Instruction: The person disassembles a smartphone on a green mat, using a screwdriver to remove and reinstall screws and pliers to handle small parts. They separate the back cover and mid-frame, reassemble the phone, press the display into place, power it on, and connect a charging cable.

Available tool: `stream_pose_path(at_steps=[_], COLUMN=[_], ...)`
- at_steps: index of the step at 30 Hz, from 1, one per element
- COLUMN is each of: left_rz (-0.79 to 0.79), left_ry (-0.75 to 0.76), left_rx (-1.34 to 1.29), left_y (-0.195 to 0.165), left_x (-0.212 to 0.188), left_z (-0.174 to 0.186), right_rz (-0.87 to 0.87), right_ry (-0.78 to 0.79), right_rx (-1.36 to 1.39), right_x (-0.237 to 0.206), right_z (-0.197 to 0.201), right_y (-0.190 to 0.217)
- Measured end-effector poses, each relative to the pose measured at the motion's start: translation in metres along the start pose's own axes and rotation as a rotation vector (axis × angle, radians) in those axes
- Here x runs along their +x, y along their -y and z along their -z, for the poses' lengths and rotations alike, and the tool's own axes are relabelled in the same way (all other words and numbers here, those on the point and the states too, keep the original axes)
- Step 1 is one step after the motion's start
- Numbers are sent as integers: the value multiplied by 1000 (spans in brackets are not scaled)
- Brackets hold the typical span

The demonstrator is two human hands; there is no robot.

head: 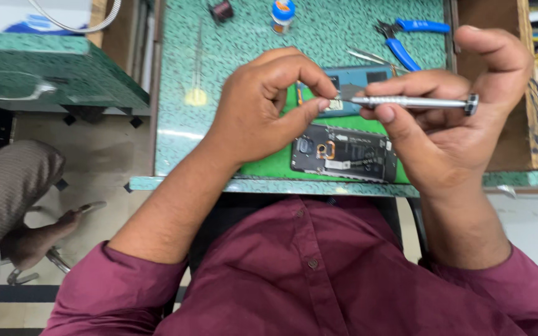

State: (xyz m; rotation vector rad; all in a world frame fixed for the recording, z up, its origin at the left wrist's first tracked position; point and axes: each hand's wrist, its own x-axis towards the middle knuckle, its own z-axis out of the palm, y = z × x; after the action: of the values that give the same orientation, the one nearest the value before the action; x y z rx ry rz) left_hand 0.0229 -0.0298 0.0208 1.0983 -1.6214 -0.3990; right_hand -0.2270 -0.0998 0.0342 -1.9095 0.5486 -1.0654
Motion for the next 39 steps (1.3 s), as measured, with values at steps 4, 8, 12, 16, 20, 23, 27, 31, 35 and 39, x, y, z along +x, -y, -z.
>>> stream_pose_path(at_steps=[4,8,12,16,20,23,27,31,35,39], left_rz=[-100,33,143,221,178,176,157,160,136,193], left_ry=[33,150,243,275,273,274,270,275,266,266], left_rx=[38,198,206,138,166,221,238,274,271,255], left_y=[-11,-22,-32,-40,-37,-31,-28,-28,-27,-26], left_x=[-4,-15,-32,-47,-52,-50,-49,-50,-51,-51], left_z=[-4,-5,-2,-7,-17,-22,-20,-21,-21,-20], right_rz=[129,110,62,126,240,245,266,205,354,397], right_ry=[91,191,259,342,386,370,349,390,418,480], right_rx=[-74,-51,-76,-208,-428,-467,-447,-376,-413,-473], right_x=[-3,-6,-13,-16,-13,-10,-10,-8,-2,3], right_z=[4,0,-8,-6,0,0,-1,-4,-6,-8], right_y=[-1,-2,1,4,2,-3,-3,-1,2,8])
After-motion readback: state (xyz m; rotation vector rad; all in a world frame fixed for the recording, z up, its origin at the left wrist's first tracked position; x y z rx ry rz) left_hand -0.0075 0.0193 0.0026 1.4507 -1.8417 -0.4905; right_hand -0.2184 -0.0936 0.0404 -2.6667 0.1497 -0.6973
